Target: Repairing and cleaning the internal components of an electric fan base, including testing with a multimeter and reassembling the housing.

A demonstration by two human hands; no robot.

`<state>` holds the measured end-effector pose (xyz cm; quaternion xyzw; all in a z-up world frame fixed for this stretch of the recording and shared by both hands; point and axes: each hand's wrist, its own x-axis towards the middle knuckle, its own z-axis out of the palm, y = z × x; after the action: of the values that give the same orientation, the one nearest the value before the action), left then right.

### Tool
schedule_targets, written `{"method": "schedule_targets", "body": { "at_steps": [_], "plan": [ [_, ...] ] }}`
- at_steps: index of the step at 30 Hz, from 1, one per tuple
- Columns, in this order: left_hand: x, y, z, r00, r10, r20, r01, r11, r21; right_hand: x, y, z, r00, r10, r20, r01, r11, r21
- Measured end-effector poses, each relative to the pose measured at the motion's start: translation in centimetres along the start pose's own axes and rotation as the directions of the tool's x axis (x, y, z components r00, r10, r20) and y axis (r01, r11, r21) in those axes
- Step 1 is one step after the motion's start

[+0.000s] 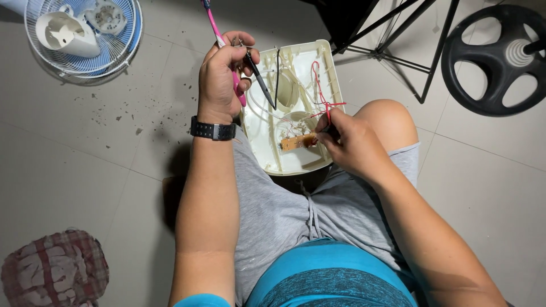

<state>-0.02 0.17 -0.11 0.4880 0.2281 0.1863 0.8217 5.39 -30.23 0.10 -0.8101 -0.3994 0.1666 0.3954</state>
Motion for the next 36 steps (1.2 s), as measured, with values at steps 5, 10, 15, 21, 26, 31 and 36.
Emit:
{"method": "schedule_targets", "body": {
  "at_steps": [5, 10, 15, 21, 26, 31, 36],
  "plan": [
    [0.2, -0.3, -0.4, 1.0, 0.013, 0.014, -0.013, 0.999, -0.05, 0.1, -0.1, 0.0, 1.0, -0.009, 0.002, 0.009, 1.0, -0.013],
    [1.0, -1.4, -1.5, 0.99, 0.018, 0.137, 0.016, 0.969, -0.247, -0.1, 0.3, 0.2, 1.0, 0.019, -0.017, -0.018, 1.0, 0.004],
    [1.6, -2.4, -2.6, 0.933, 0.126, 0.338, 0.027, 0.911, -0.412, 0.1, -0.5, 0.3, 0.999, -0.002, 0.038, 0.003, 1.0, -0.026],
    [1.5, -2.6, -2.4, 0.92, 0.167, 0.355, 0.014, 0.891, -0.454, -0.2, 0.8, 0.3, 0.996, 0.087, -0.014, -0.086, 0.994, 0.061],
    [1.4, -2.4, -2.2, 0.915, 0.213, 0.342, -0.029, 0.882, -0.471, -0.1, 0.3, 0.2, 1.0, 0.028, -0.009, -0.028, 1.0, -0.003],
    [1.4, -2.5, -2.4, 0.908, 0.252, 0.334, -0.066, 0.875, -0.48, 0.1, 0.1, 0.1, 0.999, 0.048, 0.014, -0.047, 0.999, -0.019],
    [1.7, -2.8, -2.5, 0.909, 0.239, 0.342, -0.044, 0.87, -0.49, 0.2, 0.0, 0.0, 1.0, 0.022, 0.013, -0.021, 0.999, -0.035]
  ]
}}
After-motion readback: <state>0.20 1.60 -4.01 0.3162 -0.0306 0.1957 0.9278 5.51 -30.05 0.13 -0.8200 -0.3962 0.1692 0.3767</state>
